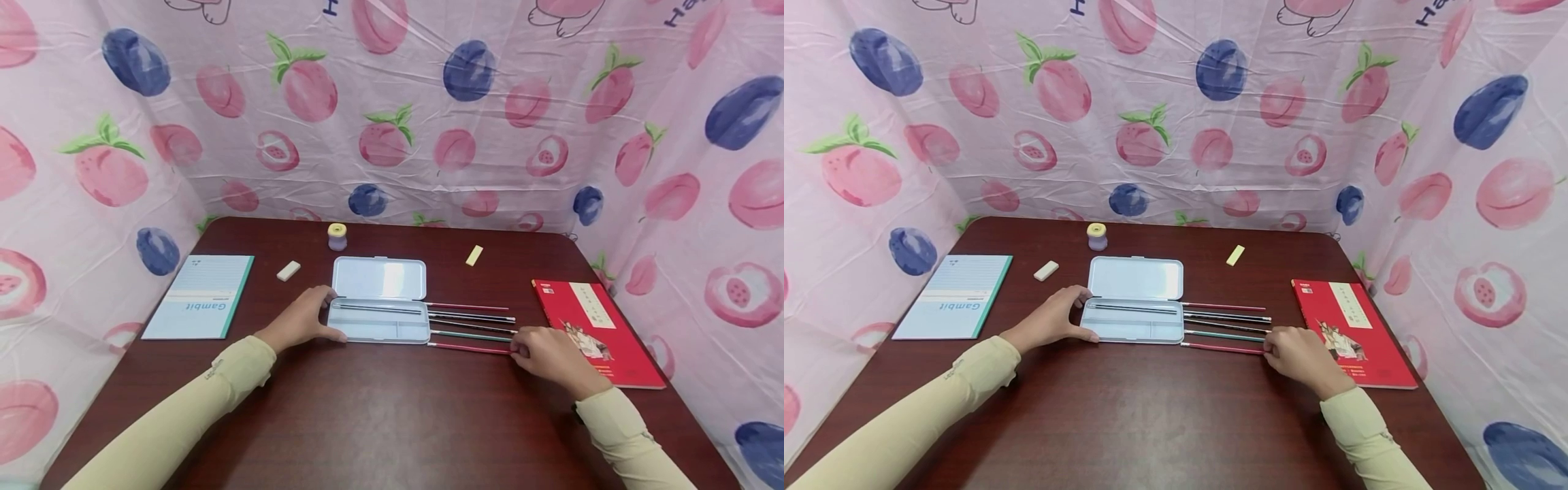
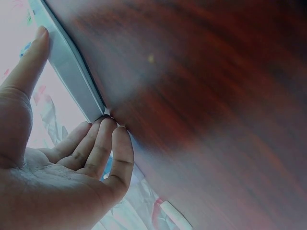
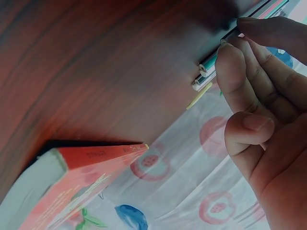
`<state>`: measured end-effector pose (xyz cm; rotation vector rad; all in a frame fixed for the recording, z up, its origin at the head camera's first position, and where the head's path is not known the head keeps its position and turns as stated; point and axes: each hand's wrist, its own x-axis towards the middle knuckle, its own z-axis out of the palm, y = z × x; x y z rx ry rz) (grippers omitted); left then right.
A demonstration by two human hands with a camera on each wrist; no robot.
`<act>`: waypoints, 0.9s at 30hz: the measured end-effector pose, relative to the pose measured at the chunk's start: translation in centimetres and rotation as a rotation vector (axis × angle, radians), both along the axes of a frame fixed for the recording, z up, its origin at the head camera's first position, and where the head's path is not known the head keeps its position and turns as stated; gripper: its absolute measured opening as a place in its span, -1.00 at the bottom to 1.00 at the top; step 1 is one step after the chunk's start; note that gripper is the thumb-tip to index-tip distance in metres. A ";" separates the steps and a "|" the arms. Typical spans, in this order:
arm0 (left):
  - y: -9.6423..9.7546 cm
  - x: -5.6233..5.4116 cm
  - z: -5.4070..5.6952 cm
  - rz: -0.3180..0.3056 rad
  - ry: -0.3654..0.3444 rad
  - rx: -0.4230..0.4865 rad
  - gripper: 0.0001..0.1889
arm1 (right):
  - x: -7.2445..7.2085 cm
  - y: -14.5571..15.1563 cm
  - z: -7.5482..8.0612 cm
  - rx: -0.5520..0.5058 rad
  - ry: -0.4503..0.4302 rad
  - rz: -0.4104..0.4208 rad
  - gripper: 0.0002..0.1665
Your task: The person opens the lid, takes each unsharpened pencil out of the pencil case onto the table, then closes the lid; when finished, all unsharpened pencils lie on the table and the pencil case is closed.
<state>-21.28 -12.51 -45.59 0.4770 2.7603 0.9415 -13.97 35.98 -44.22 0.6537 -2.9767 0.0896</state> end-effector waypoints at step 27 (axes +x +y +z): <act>0.0 0.0 0.0 -0.001 0.007 -0.007 -0.01 | -1.1 -1.3 1.2 -0.038 0.037 0.017 -0.81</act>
